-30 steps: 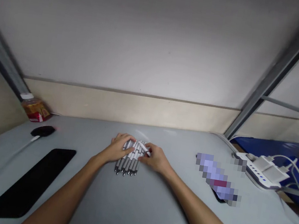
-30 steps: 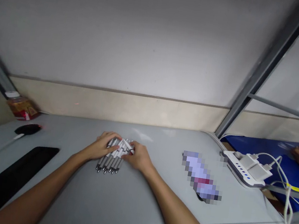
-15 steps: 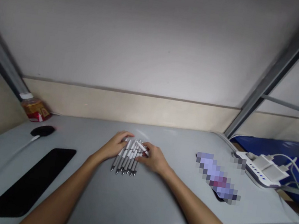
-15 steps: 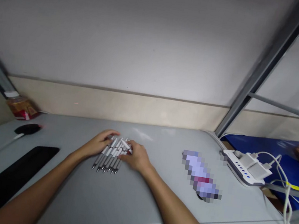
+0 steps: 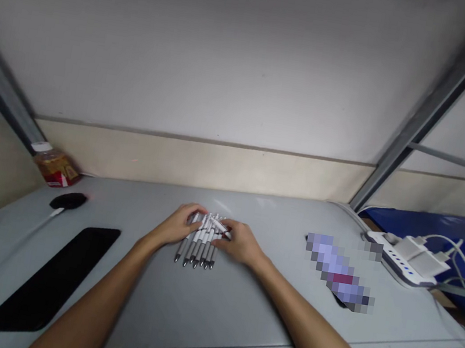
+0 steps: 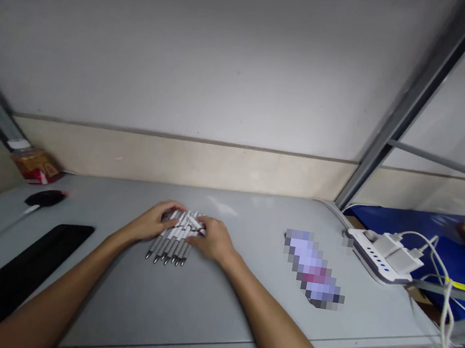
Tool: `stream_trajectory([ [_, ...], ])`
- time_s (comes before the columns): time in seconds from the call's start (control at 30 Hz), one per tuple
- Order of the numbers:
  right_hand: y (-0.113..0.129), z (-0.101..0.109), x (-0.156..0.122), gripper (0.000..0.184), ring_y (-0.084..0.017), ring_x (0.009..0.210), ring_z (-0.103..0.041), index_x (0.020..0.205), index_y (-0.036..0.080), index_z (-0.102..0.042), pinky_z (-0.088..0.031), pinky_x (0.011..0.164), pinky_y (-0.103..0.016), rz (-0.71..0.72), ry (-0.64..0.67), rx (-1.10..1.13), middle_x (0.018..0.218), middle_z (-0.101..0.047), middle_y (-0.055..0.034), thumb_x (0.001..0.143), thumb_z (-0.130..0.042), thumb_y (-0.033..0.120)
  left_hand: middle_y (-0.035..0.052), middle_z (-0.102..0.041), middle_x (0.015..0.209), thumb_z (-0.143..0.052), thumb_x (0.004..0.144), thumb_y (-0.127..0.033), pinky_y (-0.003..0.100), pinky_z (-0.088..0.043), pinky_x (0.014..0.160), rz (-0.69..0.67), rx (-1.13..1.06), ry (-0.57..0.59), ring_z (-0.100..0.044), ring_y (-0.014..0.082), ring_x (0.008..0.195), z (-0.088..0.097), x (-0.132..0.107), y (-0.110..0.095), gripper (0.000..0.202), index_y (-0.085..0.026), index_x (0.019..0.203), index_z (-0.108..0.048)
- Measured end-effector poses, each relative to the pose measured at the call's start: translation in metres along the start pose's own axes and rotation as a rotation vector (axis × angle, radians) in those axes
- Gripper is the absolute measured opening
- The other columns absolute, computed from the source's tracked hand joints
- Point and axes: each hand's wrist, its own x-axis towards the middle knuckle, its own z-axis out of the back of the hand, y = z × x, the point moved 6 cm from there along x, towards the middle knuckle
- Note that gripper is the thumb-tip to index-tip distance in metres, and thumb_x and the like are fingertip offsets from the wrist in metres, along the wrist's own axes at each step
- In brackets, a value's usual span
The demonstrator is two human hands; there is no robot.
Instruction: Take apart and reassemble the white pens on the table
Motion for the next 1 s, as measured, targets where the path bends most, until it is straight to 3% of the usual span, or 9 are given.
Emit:
stream_trajectory([
  [0.23,0.007,0.001,0.001,0.024,-0.013,0.070,-0.054,0.095,0.017,-0.069,-0.038,0.065,-0.023,0.032,0.019,-0.040,0.085,-0.068,-0.0016,0.073,-0.069,0.028,0.0084,-0.068,0.098,-0.053,0.078,-0.035,0.034,-0.049,0.080,0.134,-0.091,-0.038,-0.062,0.0218,0.090,-0.001,0.003,0.007,0.031,-0.016,0.098,-0.067],
  [0.43,0.011,0.000,0.002,0.028,-0.015,0.074,-0.056,0.099,0.018,-0.070,-0.038,0.068,-0.024,0.048,0.013,-0.080,0.090,-0.069,-0.0035,0.073,-0.069,0.028,0.0076,-0.071,0.091,-0.055,0.069,-0.025,0.032,-0.049,0.077,0.239,-0.196,-0.089,-0.064,0.0202,0.083,0.000,0.004,0.019,0.029,-0.015,0.092,-0.069],
  [0.63,0.015,0.001,0.001,0.027,-0.016,0.075,-0.057,0.099,0.019,-0.071,-0.038,0.068,-0.025,0.064,0.034,-0.116,0.090,-0.069,-0.0044,0.075,-0.067,0.030,0.0095,-0.071,0.097,-0.059,0.062,-0.021,0.033,-0.050,0.078,0.232,-0.224,-0.071,-0.065,0.0218,0.087,0.000,0.003,0.018,0.034,-0.014,0.094,-0.069],
  [0.83,0.017,0.002,0.000,0.028,-0.016,0.076,-0.057,0.102,0.020,-0.071,-0.039,0.070,-0.024,0.060,0.028,-0.118,0.092,-0.068,-0.0047,0.076,-0.066,0.029,0.0093,-0.071,0.096,-0.063,0.066,-0.028,0.033,-0.050,0.078,0.222,-0.252,-0.017,-0.065,0.0219,0.086,-0.001,0.001,0.014,0.034,-0.014,0.097,-0.068],
  [1.0,0.017,0.002,-0.002,0.034,-0.016,0.079,-0.058,0.108,0.019,-0.069,-0.041,0.073,-0.025,0.061,0.024,-0.128,0.096,-0.068,-0.0062,0.076,-0.066,0.030,0.0102,-0.071,0.096,-0.062,0.069,-0.031,0.033,-0.050,0.078,0.211,-0.245,-0.037,-0.065,0.0216,0.087,-0.001,0.001,0.013,0.032,-0.014,0.095,-0.069],
])
